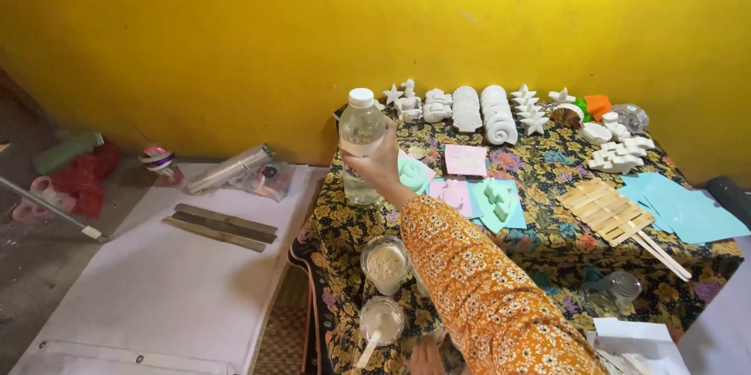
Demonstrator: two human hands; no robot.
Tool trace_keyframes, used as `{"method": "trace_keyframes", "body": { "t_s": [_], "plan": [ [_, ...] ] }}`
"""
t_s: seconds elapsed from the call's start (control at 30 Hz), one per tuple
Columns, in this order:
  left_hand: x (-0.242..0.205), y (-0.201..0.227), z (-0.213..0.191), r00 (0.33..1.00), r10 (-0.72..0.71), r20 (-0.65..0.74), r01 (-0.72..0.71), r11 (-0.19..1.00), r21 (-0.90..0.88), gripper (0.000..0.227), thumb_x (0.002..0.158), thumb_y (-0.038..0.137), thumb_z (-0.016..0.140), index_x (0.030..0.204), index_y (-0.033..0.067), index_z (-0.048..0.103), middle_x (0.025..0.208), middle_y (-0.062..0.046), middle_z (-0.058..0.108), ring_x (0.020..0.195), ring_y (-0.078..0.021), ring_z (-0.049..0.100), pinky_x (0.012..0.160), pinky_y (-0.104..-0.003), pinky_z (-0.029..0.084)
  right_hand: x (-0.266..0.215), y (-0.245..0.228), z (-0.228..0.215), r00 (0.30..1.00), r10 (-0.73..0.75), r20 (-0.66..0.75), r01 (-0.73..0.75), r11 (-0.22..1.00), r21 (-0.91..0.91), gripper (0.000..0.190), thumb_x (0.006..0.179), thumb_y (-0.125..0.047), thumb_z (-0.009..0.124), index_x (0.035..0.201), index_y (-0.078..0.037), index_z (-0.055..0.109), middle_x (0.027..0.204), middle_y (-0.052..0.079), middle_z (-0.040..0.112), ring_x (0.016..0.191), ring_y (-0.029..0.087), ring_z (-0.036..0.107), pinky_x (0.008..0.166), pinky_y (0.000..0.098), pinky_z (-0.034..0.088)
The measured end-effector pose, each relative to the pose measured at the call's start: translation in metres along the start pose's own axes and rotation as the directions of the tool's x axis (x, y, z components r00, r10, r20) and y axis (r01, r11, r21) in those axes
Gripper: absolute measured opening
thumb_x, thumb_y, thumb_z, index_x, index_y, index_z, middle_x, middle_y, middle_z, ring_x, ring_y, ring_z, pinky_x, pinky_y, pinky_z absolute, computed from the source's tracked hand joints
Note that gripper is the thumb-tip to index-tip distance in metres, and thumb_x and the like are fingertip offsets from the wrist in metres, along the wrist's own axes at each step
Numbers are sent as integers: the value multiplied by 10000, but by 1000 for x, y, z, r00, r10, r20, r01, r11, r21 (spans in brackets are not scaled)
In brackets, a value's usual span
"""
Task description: Preparing a batch of material by mixing white powder with water in small cups using a stirring stick.
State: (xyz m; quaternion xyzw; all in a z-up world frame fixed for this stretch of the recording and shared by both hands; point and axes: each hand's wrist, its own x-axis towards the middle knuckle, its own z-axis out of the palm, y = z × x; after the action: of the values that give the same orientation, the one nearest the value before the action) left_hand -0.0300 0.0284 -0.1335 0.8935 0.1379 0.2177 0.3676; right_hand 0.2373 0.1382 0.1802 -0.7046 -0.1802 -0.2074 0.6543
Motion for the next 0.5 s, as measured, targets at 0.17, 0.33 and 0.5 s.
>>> {"method": "trace_keyframes", "body": {
  "t_s": [0.17, 0.33, 0.5],
  "plan": [
    [5, -21, 32, 994, 106, 28, -110, 955, 277, 458, 960, 399, 525, 1345, 156, 574, 1120, -59, 644, 991, -237, 634, 785, -363, 533, -3, -5, 2, 992, -71, 107, 65, 996, 60, 1000, 628, -195, 942, 1415, -77, 336, 1320, 181, 573, 1246, 310, 593, 1050, 405, 538],
    [-14, -19, 30, 985, 49, 168, -112, 914, 391, 725, 870, 561, 627, 1469, 190, 457, 1238, -59, 578, 1089, -275, 553, 878, -393, 453, -10, -12, -5, 982, 45, 186, -50, 999, 19, 1002, 632, -226, 957, 1403, -76, 335, 1356, 180, 526, 1286, 301, 553, 1053, 418, 521],
    [19, 57, -33, 863, -224, 454, 86, 948, 306, 792, 772, 719, 794, 1346, 271, 483, 1258, -16, 482, 1247, -288, 420, 1044, -451, 305, -6, -70, -59, 866, 409, 288, -297, 883, -363, 1370, 638, -263, 979, 1612, -90, 31, 1656, 156, 248, 1508, 332, 307, 1190, 469, 323]
  ]
}}
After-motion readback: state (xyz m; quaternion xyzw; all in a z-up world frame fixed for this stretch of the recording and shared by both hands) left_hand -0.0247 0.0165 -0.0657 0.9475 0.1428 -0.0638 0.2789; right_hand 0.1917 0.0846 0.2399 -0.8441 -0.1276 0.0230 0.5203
